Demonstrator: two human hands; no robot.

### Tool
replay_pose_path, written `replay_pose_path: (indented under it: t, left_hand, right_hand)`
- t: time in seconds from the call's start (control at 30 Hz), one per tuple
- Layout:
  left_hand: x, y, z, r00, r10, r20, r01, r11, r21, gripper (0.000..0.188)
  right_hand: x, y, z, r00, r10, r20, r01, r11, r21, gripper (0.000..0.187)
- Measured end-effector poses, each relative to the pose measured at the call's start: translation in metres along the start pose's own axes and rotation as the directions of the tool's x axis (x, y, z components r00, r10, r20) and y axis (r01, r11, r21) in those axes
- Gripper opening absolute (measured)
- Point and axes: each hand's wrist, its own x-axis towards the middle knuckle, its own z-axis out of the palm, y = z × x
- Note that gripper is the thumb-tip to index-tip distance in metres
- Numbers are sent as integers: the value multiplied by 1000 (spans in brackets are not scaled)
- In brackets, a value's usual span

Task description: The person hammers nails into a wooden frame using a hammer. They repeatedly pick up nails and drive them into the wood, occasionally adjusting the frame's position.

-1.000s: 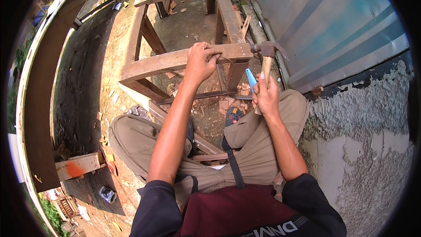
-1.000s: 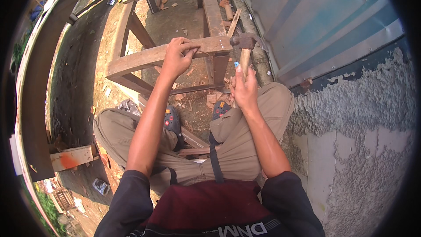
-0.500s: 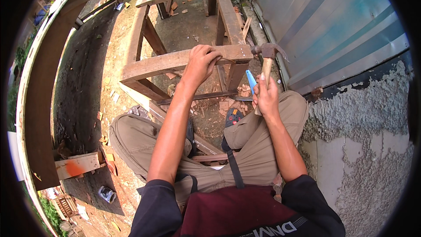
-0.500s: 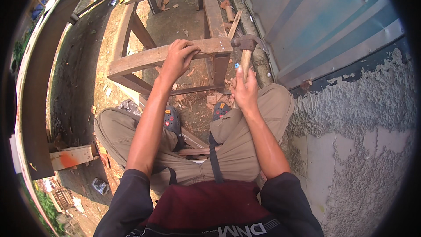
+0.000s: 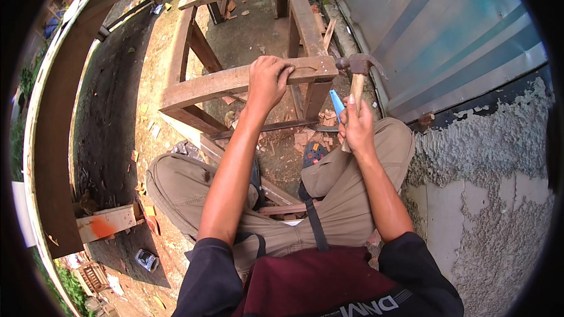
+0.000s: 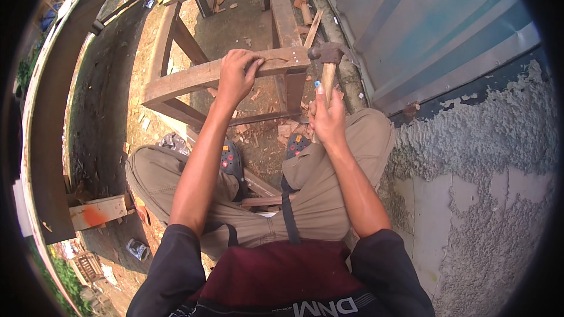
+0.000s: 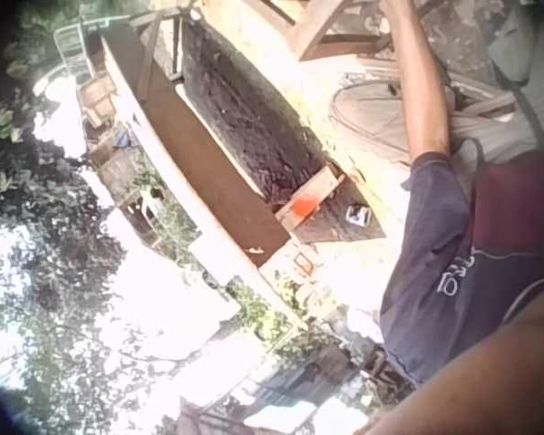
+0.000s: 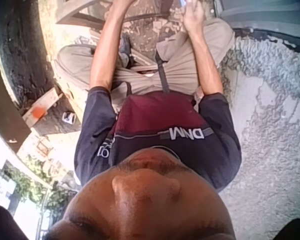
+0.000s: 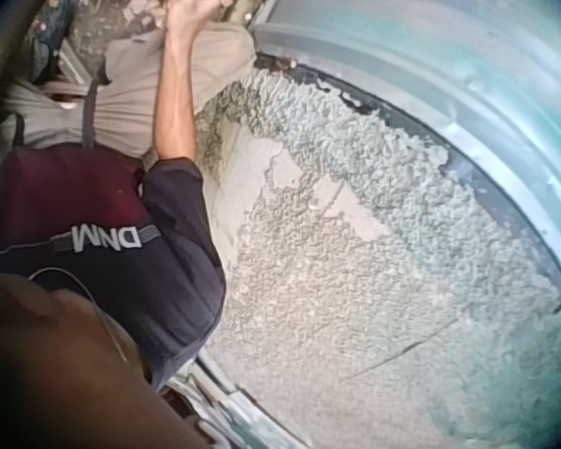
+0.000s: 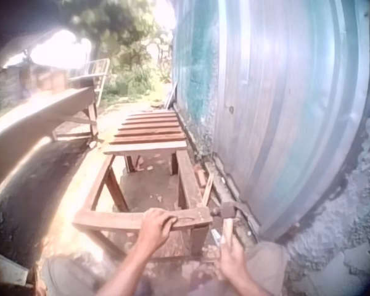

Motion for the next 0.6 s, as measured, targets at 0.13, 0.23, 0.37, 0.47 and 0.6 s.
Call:
replay_pose_path:
  t: [0.13, 0.23, 0.37, 0.47, 0.6]
  left_hand:
    - [-1, -1, 3, 1000, -6, -17, 6, 1000, 4, 9]
    - [-4, 1, 8, 995, 31, -100, -27, 999, 36, 5]
    - [-5, 3, 10, 992, 28, -122, -25, 999, 32, 6]
    - [-4, 1, 10, 994, 22, -109, -21, 1000, 8, 8]
    - [-6, -4, 9, 995, 34, -94, -32, 999, 25, 11]
  right_hand:
    - [-1, -2, 2, 1000, 5, 1, -5, 1000, -26, 36]
    - [-3, -1, 2, 999, -39, 21, 41, 995, -89, 35]
    - [-6, -1, 8, 999, -45, 28, 47, 996, -71, 31]
    - [-8, -5, 12, 996, -62, 70, 68, 993, -98, 34]
    - [-10, -28, 20, 982, -145, 121, 173, 949, -265, 35]
